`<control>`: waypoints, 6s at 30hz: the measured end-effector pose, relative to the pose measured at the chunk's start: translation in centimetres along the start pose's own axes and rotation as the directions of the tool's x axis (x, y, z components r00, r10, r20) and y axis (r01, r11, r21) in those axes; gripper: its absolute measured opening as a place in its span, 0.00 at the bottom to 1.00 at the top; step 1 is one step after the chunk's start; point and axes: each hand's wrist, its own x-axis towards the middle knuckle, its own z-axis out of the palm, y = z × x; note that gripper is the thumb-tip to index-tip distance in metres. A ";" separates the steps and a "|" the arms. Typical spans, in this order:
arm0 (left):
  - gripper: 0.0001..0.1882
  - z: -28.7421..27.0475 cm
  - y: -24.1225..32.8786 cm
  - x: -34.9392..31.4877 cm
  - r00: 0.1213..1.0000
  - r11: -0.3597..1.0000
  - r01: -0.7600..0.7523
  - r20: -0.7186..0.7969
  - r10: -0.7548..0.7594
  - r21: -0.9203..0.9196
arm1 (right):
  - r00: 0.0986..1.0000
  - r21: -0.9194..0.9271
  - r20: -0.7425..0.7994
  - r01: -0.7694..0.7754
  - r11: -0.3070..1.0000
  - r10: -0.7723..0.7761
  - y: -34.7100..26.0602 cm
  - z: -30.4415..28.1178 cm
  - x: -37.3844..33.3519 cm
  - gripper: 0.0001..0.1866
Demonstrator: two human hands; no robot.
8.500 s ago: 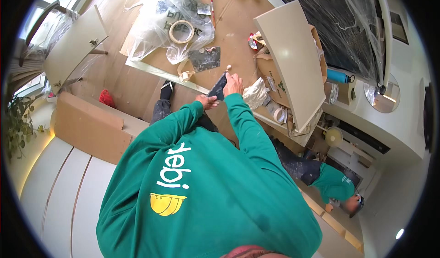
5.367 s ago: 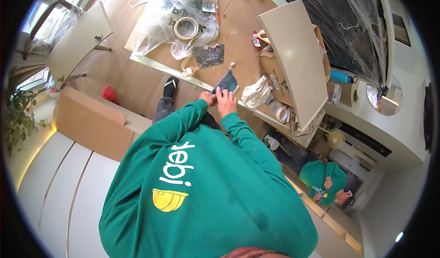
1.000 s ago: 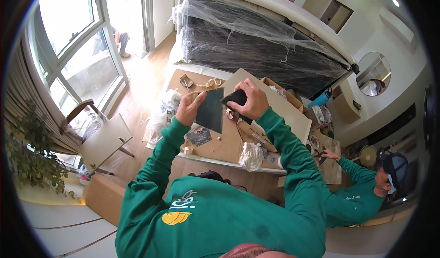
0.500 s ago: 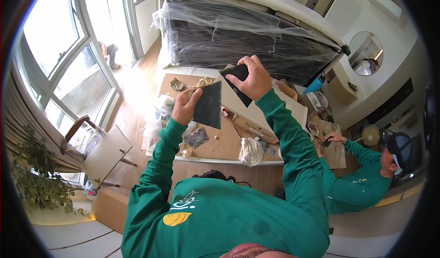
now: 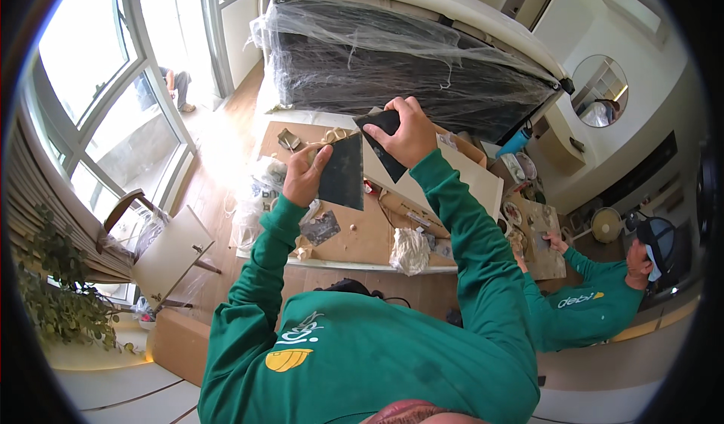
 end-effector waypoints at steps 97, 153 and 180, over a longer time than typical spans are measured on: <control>0.11 5.6 -12.2 -7.0 0.228 -0.432 0.877 0.974 -0.012 -0.210 | 0.964 0.414 -0.007 -0.240 0.878 0.267 4.0 12.2 -8.9 0.23; 0.17 -0.5 -23.1 -11.5 0.643 0.209 0.256 0.005 -0.766 -0.944 | 0.742 0.922 0.305 -0.388 0.011 0.598 10.6 17.0 -17.2 0.17; 0.21 3.5 -16.5 -7.5 0.693 0.138 0.240 0.070 -0.717 -0.961 | 0.560 0.170 0.802 -0.545 -0.821 -0.206 8.3 13.6 -16.8 0.15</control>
